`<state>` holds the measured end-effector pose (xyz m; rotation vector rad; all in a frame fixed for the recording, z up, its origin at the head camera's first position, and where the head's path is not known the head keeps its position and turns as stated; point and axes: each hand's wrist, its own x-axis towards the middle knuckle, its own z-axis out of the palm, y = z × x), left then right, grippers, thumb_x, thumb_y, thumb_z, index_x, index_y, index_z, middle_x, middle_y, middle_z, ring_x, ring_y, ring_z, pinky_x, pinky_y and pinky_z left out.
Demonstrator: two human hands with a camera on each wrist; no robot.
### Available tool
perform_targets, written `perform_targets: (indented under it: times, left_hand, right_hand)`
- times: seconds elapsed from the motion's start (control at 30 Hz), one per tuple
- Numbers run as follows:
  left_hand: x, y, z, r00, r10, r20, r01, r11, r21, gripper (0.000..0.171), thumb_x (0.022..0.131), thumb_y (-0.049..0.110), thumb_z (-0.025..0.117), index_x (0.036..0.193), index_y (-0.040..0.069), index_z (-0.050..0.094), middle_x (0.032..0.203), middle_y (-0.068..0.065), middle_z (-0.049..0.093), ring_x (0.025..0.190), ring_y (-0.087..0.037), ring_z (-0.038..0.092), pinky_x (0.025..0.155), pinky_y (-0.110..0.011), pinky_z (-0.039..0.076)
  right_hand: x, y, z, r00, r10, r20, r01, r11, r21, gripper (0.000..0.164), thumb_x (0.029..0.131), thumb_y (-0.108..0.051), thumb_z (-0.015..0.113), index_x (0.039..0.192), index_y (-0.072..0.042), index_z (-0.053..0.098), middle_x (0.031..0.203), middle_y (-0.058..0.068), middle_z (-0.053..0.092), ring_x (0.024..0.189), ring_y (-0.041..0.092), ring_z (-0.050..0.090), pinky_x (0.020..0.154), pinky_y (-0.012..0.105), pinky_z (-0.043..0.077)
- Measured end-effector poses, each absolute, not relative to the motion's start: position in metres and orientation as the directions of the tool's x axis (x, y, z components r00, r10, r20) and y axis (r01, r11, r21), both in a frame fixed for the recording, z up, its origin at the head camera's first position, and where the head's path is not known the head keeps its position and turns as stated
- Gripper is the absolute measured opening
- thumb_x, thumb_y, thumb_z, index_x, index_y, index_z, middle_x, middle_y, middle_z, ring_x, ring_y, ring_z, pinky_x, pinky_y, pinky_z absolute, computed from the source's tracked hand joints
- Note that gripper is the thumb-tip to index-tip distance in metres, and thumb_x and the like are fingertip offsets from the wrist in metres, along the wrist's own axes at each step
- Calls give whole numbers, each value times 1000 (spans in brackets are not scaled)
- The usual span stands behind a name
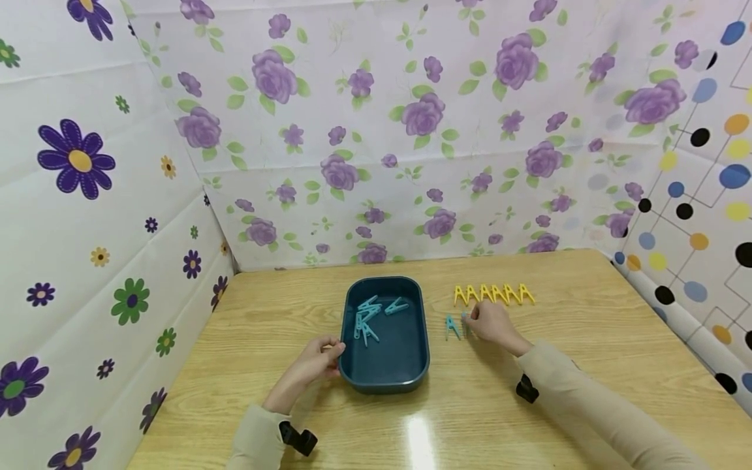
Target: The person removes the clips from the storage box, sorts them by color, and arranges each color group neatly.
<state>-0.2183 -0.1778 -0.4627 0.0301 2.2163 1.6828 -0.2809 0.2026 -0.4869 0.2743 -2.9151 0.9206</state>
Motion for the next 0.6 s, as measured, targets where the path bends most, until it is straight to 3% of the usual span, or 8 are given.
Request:
perform_targets:
  times: [0.23,0.6]
  left_hand:
    - [-217,-178,-463,-935,239,-262,-192,280,940,24,102,14,47,110,-9,50,75,-3,60,63,-9,57,60,-24,51]
    - [-217,-177,-463,-935,228,-271,-206,269,941,26,102,15,47,112,-10,50,76,-3,59,63,-9,56,59,-23,50]
  right_hand:
    - [-280,205,-487,-982,-168,82,-185,799,-572,22,87,-4,60,65,-4,65,50,1,56,43,9,44,46,23,37]
    - [-278,195,-471,-976,-156,154,-214,832,-512,15,92,-10,58,79,-5,63,60,3,56,48,13,41,48,26,33]
